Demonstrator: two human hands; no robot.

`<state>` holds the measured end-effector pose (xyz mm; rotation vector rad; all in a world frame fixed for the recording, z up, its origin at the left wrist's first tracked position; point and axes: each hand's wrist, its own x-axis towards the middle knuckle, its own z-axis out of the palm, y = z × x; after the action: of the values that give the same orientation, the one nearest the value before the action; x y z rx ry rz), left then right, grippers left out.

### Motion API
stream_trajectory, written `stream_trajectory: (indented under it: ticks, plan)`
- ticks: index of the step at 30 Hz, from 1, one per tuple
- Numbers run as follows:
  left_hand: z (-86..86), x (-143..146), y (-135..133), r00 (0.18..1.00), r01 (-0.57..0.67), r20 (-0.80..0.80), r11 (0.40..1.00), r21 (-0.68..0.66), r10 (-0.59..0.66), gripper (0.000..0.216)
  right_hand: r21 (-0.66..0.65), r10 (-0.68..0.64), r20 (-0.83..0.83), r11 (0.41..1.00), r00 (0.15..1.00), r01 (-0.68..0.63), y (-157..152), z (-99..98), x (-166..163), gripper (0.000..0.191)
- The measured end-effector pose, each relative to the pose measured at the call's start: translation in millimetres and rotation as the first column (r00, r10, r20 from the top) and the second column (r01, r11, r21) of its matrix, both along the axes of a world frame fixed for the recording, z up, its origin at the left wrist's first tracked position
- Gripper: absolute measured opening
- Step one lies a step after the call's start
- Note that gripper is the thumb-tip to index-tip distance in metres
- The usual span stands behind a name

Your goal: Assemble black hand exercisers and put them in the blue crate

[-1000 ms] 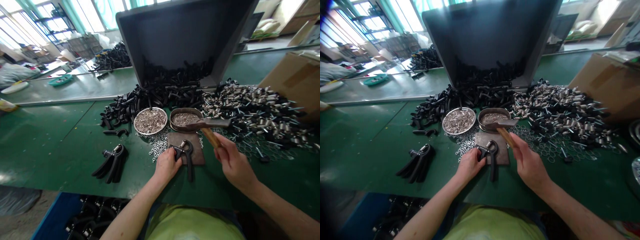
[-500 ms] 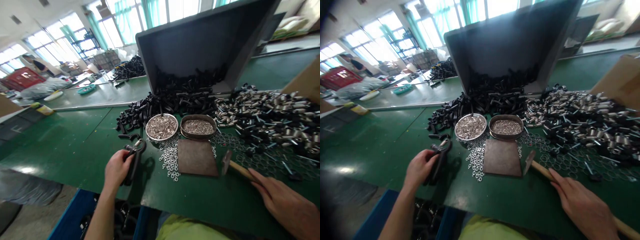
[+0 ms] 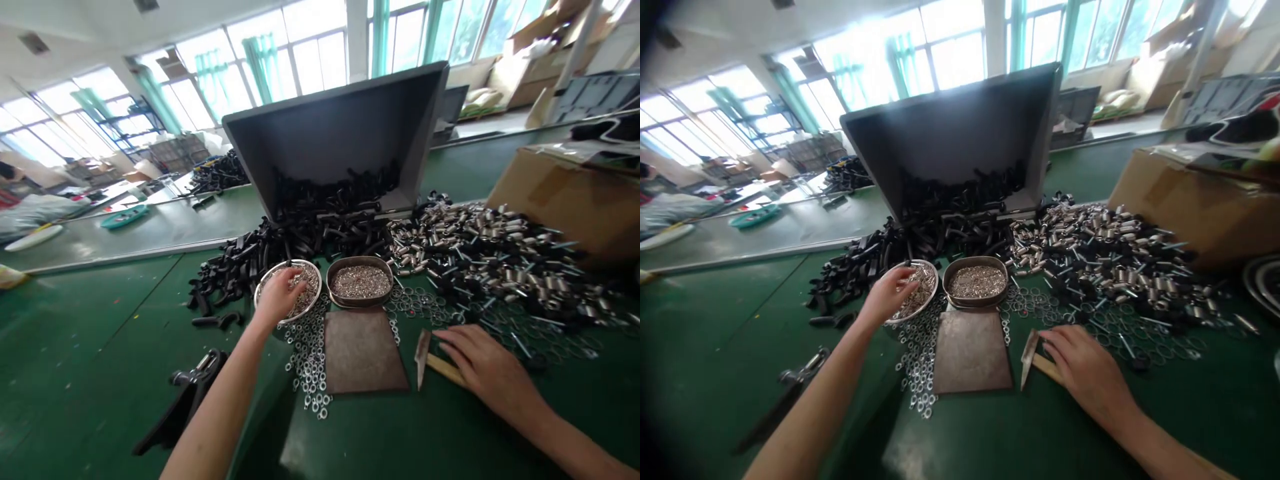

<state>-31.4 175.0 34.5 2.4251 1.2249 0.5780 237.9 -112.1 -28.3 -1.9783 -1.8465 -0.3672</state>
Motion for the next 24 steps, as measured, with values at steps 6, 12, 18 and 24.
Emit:
stream_trajectory:
  ticks: [6, 12, 18, 24]
  plan:
    - [-32.5, 150.0, 71.7, 0.995, 0.017, 0.098, 0.993, -0.117, -0.005, 0.047, -0.133, -0.091, -0.135, 0.988, 0.987, 0.073, 90.0, 14.3, 44.7, 0.03]
    - [-41.1, 178.8, 81.1, 0.989, -0.048, 0.13, 0.992, -0.12, 0.064, 0.026, -0.29, -0.155, -0.226, 0.953, 0.962, 0.086, 156.8, -3.3, 66.9, 0.017]
    - [-7.2, 148.1, 52.5, 0.924, -0.045, 0.38, 0.999, 0.003, 0.04, 0.028, -0.265, -0.256, -0.385, 0.951, 0.887, 0.159, 157.7, -6.9, 74.7, 0.012]
    - [13.4, 78.9, -1.6, 0.468, 0.097, 0.866, 0.964, -0.247, 0.174, 0.032, -0.049, -0.121, -0.914, 0.981, 0.387, 0.189, 130.5, 1.1, 73.4, 0.018]
